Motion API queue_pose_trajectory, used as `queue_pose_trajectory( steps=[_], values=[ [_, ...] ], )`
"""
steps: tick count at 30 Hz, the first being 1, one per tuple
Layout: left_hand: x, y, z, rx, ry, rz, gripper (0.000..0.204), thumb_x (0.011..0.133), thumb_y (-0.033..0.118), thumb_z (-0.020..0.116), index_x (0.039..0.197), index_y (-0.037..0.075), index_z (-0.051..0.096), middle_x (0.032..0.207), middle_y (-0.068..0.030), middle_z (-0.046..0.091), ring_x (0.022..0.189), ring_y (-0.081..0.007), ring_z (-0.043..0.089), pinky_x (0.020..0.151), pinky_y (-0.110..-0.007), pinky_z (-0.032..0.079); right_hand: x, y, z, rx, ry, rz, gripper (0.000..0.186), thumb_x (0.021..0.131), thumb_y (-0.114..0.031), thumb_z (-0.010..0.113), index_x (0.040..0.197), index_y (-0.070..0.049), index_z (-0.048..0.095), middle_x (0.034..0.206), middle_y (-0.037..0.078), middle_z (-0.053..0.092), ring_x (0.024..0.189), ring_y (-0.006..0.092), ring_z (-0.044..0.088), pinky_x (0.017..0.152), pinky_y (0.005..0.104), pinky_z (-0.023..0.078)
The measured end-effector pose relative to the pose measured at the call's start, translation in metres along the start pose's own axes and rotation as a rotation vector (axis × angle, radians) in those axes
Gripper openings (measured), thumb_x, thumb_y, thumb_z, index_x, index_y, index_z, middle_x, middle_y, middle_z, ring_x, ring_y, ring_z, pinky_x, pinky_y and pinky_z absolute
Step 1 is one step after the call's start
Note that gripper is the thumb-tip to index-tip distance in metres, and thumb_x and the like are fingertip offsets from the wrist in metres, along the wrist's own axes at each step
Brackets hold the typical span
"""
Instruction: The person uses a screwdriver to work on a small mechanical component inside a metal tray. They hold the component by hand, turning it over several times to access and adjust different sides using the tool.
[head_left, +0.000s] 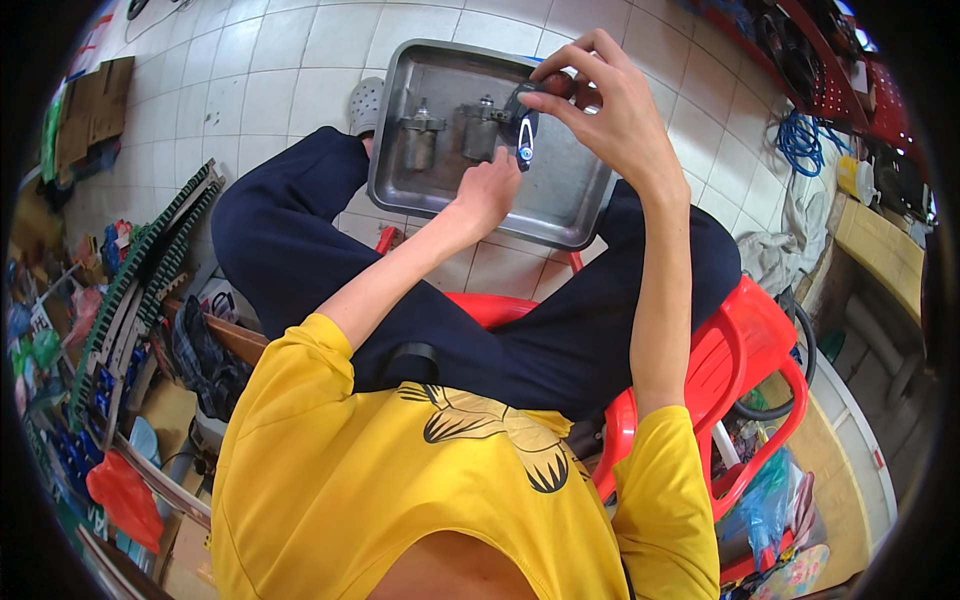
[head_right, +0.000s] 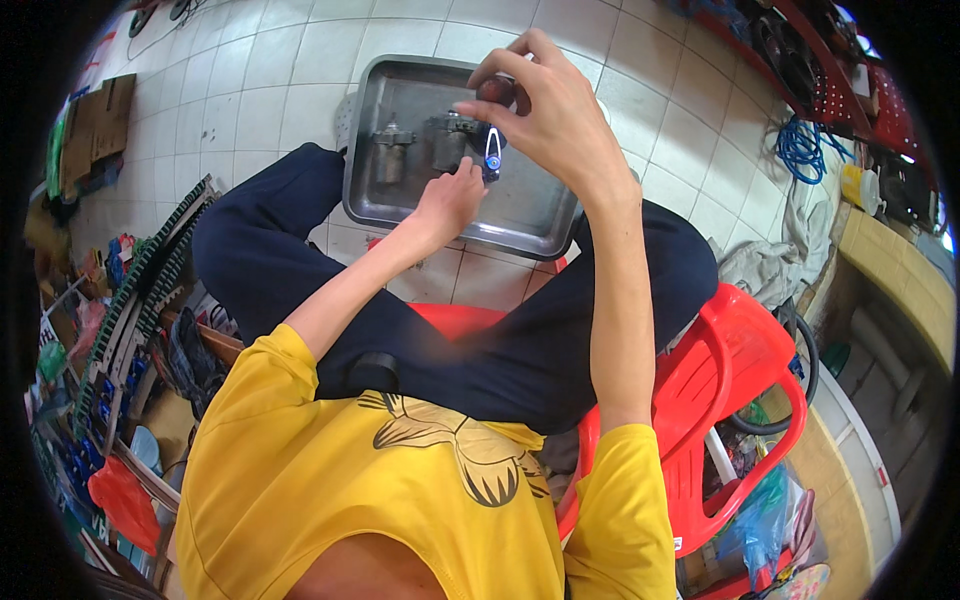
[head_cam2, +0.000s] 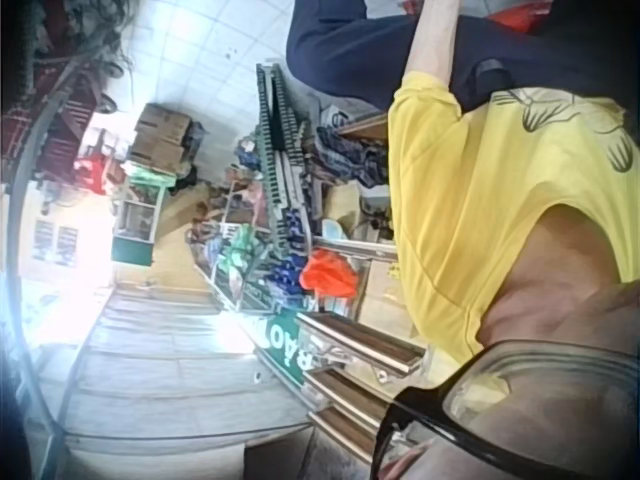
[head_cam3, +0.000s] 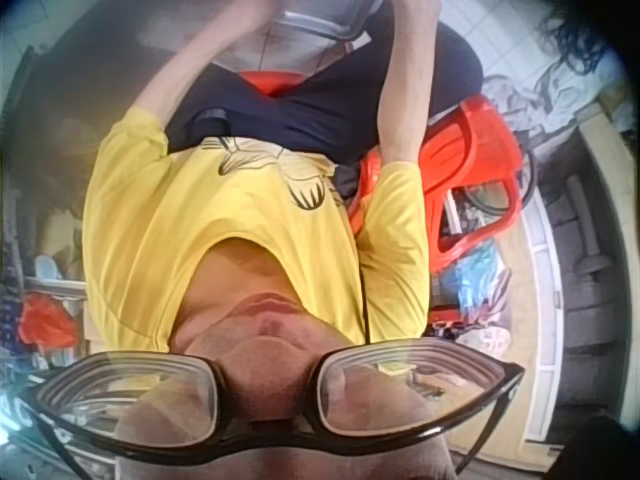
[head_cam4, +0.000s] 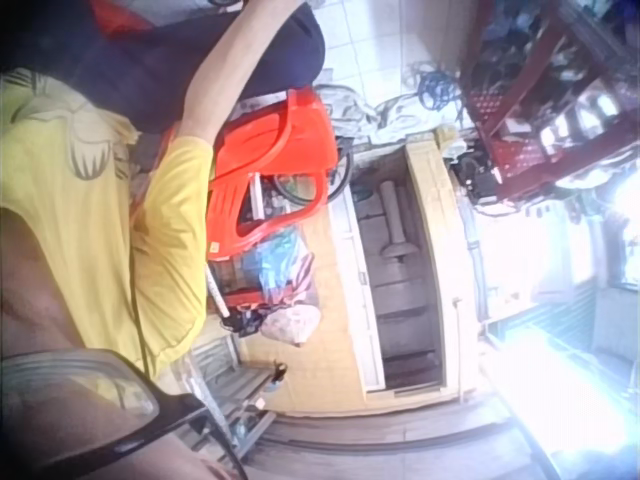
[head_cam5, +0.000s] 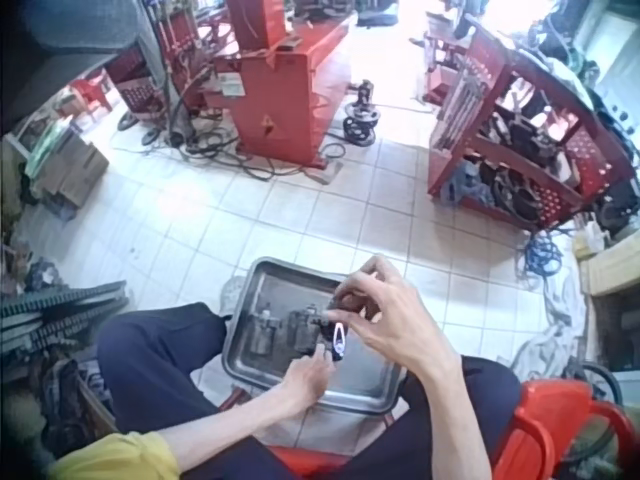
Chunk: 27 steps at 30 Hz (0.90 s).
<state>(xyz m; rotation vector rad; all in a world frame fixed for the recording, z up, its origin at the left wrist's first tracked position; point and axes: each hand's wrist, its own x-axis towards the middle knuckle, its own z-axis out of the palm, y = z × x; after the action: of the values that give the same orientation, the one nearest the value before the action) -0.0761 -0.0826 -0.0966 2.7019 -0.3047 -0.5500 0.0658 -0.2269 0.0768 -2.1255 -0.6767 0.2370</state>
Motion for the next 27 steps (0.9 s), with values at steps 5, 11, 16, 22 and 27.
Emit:
queue_pose_trajectory(
  steps=[5,11,16,22,27],
  values=[
    [0.006,0.009,-0.006,-0.076,0.098,-0.030,0.019,0.096,0.009,0.061,0.109,-0.003,0.052,0.112,-0.0217,0.057,0.074,-0.0384,0.072,0.064,-0.049,0.059,0.003,-0.010,-0.003,0.087,-0.033,0.043,0.025,0.082,-0.017,0.084,0.103,-0.009,0.073,0.087,0.005,0.067,0.073,0.0194,0.066,0.068,0.0327,0.053],
    [0.013,-0.009,0.008,0.020,0.027,-0.008,0.020,0.097,0.013,0.061,0.112,-0.001,0.056,0.111,-0.0205,0.065,0.079,-0.0420,0.071,0.064,-0.049,0.057,0.001,-0.007,0.000,-0.038,0.009,0.008,0.028,0.085,-0.015,0.081,0.111,-0.009,0.073,0.093,0.006,0.070,0.073,0.0196,0.067,0.069,0.0337,0.053],
    [0.013,-0.009,0.007,-0.049,0.099,0.014,0.023,0.099,0.024,0.064,0.107,0.003,0.061,0.099,-0.0162,0.071,0.080,-0.0402,0.072,0.064,-0.050,0.055,0.005,-0.011,-0.004,0.030,-0.053,0.015,0.023,0.088,-0.014,0.078,0.109,-0.010,0.071,0.098,0.006,0.072,0.074,0.0200,0.067,0.071,0.0340,0.054],
    [0.014,-0.007,0.001,-0.037,0.074,0.017,0.025,0.099,0.026,0.065,0.106,0.003,0.061,0.096,-0.0153,0.071,0.079,-0.0384,0.073,0.065,-0.050,0.055,-0.002,-0.004,0.002,0.036,-0.016,-0.103,0.017,0.086,-0.016,0.080,0.102,-0.014,0.076,0.088,0.003,0.067,0.074,0.0192,0.068,0.073,0.0354,0.056],
    [0.014,-0.006,-0.001,-0.018,0.046,-0.009,0.022,0.099,0.024,0.065,0.105,0.003,0.061,0.096,-0.0151,0.071,0.081,-0.0375,0.073,0.065,-0.050,0.056,-0.002,-0.011,0.003,-0.110,-0.042,-0.032,0.021,0.084,-0.014,0.081,0.104,-0.014,0.075,0.088,0.003,0.068,0.083,0.0196,0.073,0.077,0.0349,0.057]
  ],
)
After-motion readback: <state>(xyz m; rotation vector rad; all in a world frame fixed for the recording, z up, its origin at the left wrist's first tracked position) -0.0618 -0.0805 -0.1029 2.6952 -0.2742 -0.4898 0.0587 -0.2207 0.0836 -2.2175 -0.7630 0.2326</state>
